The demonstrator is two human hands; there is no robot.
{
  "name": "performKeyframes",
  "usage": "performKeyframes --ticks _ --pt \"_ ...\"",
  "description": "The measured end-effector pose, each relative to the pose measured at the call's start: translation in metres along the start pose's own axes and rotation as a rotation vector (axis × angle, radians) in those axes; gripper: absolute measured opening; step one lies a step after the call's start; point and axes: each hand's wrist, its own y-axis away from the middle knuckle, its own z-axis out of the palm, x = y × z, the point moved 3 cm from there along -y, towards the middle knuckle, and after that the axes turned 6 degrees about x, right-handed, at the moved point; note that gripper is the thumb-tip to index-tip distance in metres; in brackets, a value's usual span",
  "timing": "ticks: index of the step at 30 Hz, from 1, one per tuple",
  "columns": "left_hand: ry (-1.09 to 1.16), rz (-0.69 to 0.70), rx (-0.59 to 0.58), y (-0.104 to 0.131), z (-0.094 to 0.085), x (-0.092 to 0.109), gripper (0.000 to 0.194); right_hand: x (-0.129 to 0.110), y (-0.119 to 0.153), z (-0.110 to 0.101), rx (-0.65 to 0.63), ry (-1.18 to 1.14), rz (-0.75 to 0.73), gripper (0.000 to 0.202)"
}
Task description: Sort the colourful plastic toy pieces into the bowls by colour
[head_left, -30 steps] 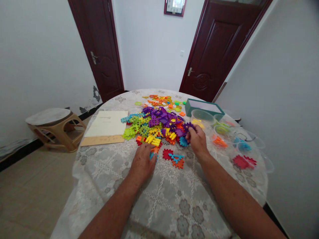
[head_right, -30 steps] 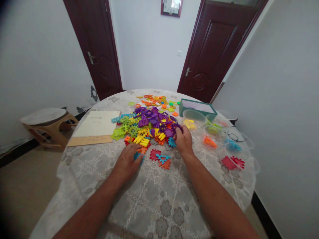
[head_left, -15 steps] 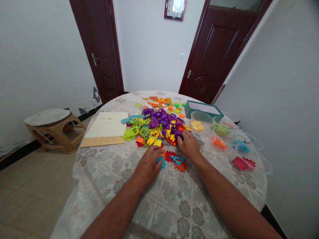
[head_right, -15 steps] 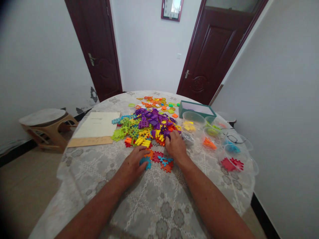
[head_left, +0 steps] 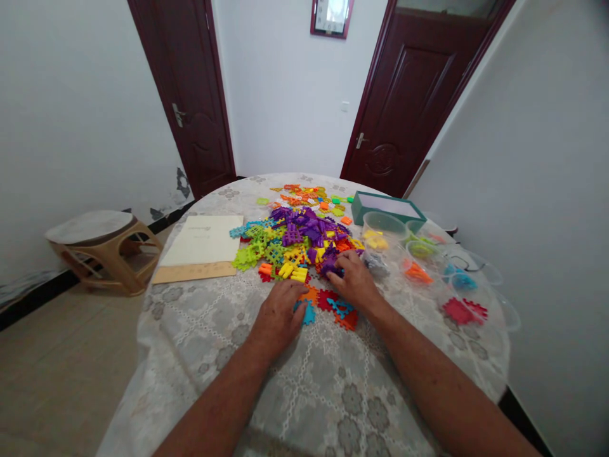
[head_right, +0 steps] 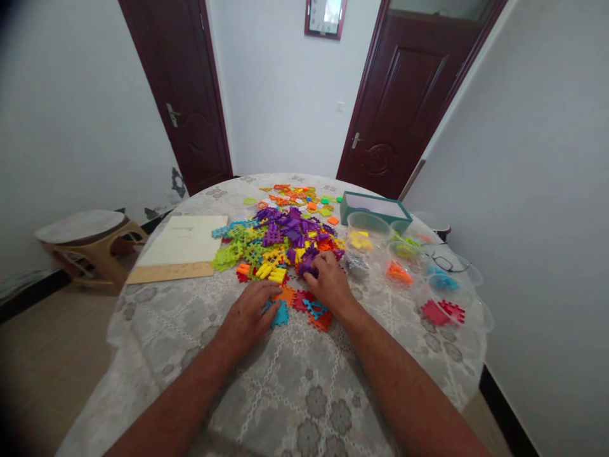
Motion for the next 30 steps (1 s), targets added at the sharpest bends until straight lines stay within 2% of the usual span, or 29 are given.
performKeyframes --ticks 7,17,21,25,28,30 --pt "0.0 -0.073 0.013 -0.001 -0.002 0.0 0.022 -0.011 0.002 -0.001 -0.032 -0.121 -0.054 0.015" --pt "0.083 -0.339 -0.037 -0.007 -0.009 0.0 0.025 -0.028 0.008 -0.003 -0.147 -0.131 -0.142 0.015" --pt "0.072 -0.354 -0.071 -0.005 -0.006 -0.002 0.03 -0.033 0.008 -0.006 -0.202 -0.111 -0.206 0.013" --pt "0.041 -0.296 -0.055 -0.003 -0.004 -0.003 0.033 -0.041 0.009 -0.009 -0.241 -0.048 -0.276 0.012" --pt "0.053 -0.268 -0.033 -0.004 -0.005 -0.001 0.031 -0.045 0.009 -0.01 -0.193 -0.035 -0.287 0.008" --pt "0.095 -0.317 -0.018 -0.006 -0.008 0.001 0.03 -0.047 0.009 -0.011 -0.125 -0.058 -0.281 0.007"
